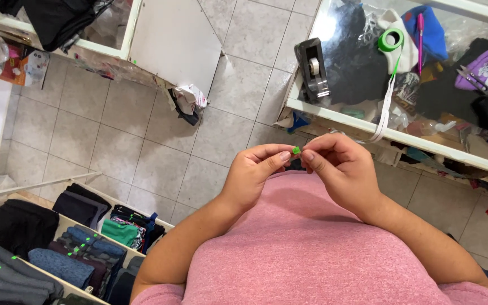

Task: The person writes on a green tag using a pink pen, then attaches the tag to a folded black garment. They repeat this process for another garment, folding and tagging each item before placing them on a shelf.

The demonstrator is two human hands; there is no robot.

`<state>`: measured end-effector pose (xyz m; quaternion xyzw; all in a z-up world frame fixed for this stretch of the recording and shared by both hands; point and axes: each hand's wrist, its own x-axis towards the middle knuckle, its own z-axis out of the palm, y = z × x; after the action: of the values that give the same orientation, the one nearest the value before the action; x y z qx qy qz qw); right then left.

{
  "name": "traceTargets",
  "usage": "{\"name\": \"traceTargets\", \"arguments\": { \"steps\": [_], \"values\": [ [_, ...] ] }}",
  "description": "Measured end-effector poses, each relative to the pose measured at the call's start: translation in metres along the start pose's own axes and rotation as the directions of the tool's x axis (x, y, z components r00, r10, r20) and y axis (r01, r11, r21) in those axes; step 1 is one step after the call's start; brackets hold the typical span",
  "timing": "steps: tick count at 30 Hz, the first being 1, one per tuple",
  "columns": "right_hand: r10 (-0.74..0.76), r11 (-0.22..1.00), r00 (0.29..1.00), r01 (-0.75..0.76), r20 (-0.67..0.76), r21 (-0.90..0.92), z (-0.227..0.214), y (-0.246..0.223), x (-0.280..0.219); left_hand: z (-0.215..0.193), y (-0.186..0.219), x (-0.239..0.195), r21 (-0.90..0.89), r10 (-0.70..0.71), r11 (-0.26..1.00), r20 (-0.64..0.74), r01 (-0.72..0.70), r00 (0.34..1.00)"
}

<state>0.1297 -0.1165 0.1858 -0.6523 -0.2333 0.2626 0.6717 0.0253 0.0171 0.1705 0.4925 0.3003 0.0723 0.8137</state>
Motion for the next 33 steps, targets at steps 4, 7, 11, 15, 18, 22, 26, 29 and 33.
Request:
{"name": "traceTargets", "arguments": {
  "steps": [4, 7, 11, 15, 18, 22, 26, 29, 33],
  "values": [
    [-0.035, 0.997, 0.999, 0.035, -0.012, 0.064, 0.002, 0.000, -0.001, 0.005, 0.002, -0.001, -0.042, -0.005, 0.999, -0.039, 0.003, 0.999],
    [-0.026, 0.997, 1.000, 0.026, -0.002, 0.076, 0.005, 0.001, -0.001, 0.005, 0.004, -0.003, -0.038, -0.011, 0.999, -0.053, 0.009, 0.999],
    [-0.009, 0.996, 1.000, 0.010, -0.007, 0.088, 0.006, 0.002, 0.000, 0.007, 0.004, -0.001, -0.045, -0.016, 0.999, -0.070, 0.013, 0.997],
    [0.003, 0.998, 1.000, -0.002, -0.017, 0.065, 0.007, 0.002, 0.000, 0.006, 0.002, 0.001, -0.053, -0.025, 0.998, -0.083, 0.020, 0.996],
    [0.006, 0.999, 1.000, -0.004, -0.031, 0.051, 0.008, 0.003, 0.001, 0.004, 0.003, 0.001, -0.045, -0.026, 0.999, -0.083, 0.022, 0.996],
    [0.004, 0.999, 0.999, -0.003, -0.041, 0.032, 0.009, 0.005, 0.001, 0.004, 0.002, 0.001, -0.050, -0.022, 0.999, -0.087, 0.018, 0.996],
    [0.012, 0.999, 0.999, -0.011, -0.044, 0.038, 0.010, 0.006, 0.001, 0.002, -0.002, 0.002, -0.051, -0.013, 0.999, -0.086, 0.009, 0.996],
    [0.003, 0.999, 0.999, -0.001, -0.042, 0.040, 0.011, 0.004, 0.001, 0.004, 0.000, 0.001, -0.051, -0.011, 0.999, -0.087, 0.006, 0.996],
    [-0.014, 0.999, 0.999, 0.016, -0.044, 0.040, 0.012, 0.003, 0.001, 0.009, 0.005, -0.001, -0.054, -0.004, 0.999, -0.084, 0.000, 0.996]
  ]
}}
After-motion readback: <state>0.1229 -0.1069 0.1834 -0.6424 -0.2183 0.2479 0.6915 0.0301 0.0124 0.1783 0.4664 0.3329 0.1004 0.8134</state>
